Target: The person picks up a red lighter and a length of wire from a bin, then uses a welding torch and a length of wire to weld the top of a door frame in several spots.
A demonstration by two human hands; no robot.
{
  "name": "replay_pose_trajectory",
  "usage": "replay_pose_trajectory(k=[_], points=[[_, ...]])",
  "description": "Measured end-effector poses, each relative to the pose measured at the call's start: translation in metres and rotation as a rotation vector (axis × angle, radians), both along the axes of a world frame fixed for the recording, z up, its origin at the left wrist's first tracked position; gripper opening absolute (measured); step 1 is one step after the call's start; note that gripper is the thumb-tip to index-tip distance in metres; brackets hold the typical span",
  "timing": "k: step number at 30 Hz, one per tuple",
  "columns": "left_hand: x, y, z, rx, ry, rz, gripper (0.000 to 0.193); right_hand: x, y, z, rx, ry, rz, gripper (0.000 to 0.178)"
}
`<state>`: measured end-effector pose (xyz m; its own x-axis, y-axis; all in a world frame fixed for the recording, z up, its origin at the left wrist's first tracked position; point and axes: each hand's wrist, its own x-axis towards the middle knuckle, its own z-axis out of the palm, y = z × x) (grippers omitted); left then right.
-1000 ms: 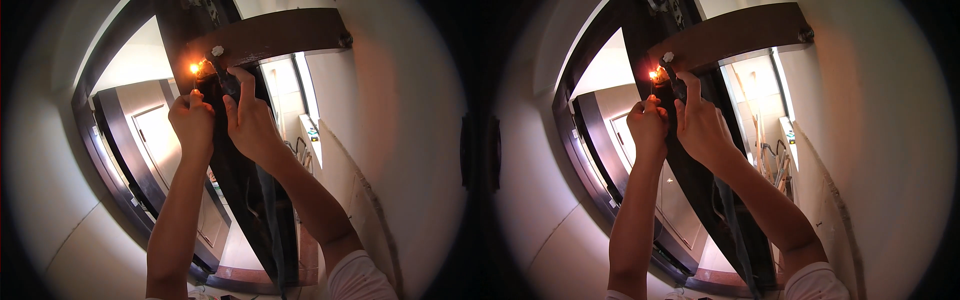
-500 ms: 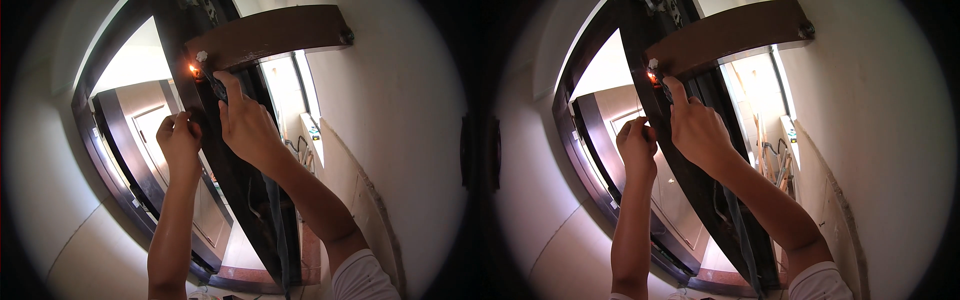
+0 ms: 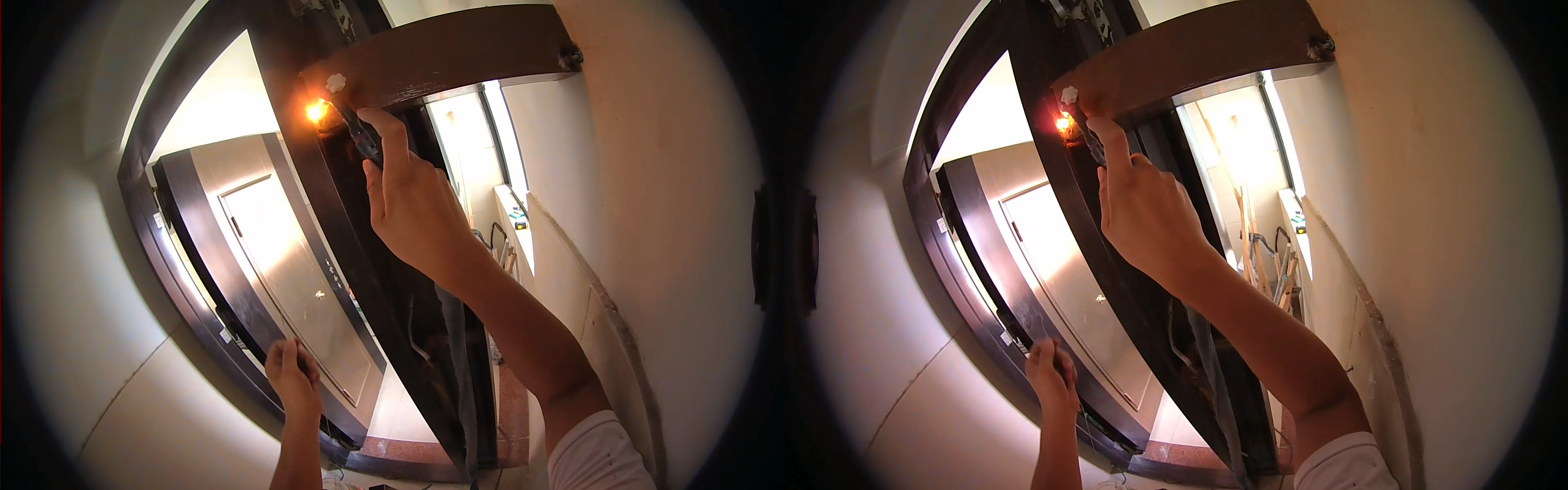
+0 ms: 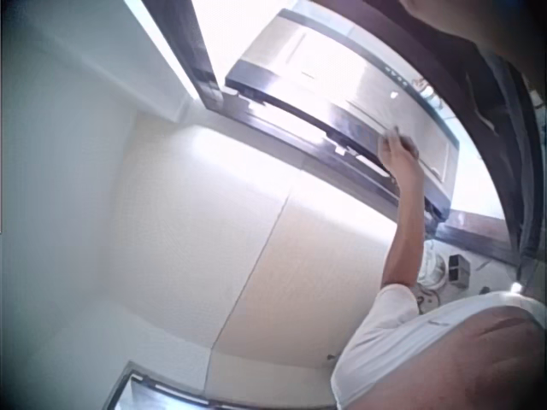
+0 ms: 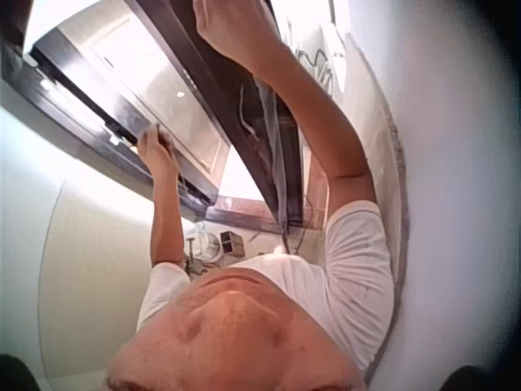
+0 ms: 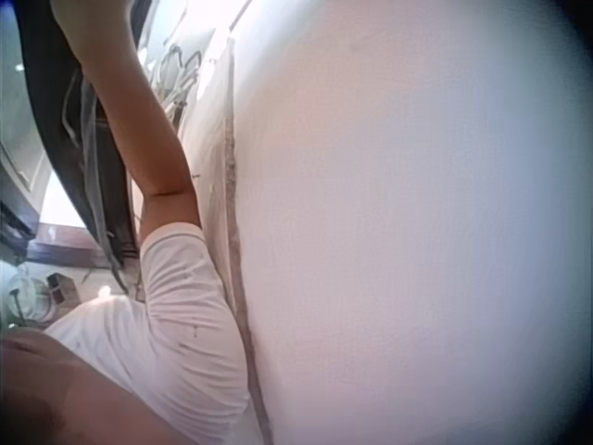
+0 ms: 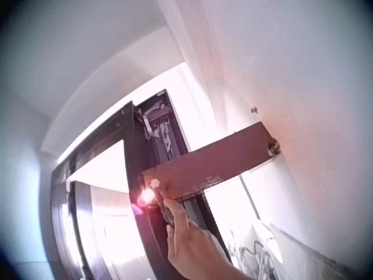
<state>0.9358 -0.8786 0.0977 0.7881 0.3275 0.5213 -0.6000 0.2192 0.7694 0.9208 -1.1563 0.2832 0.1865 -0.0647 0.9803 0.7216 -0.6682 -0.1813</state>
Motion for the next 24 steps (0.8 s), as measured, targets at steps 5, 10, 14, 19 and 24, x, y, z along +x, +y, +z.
replay_pose_trajectory(k=[5, 10, 14, 19, 24], points=[[-0.009, 0.058, -0.093, 0.032, 0.225, 0.121, 0.021, 0.004, -0.002, 0.0, -0.01, -0.004, 0.041, 0.052], [-0.021, 0.106, -0.187, -0.028, 0.434, 0.255, 0.02, -0.003, -0.002, -0.009, 0.015, -0.001, 0.135, 0.052], [-0.05, 0.093, -0.201, -0.106, 0.469, 0.369, 0.02, -0.02, 0.02, -0.052, 0.076, 0.088, 0.401, 0.056], [-0.075, 0.073, -0.209, -0.131, 0.539, 0.345, 0.018, -0.063, 0.081, -0.134, -0.108, 0.73, 0.84, 0.058], [-0.09, 0.03, -0.187, -0.283, 0.43, 0.353, 0.036, -0.061, 0.178, -0.258, -0.098, 0.582, 0.764, 0.029]])
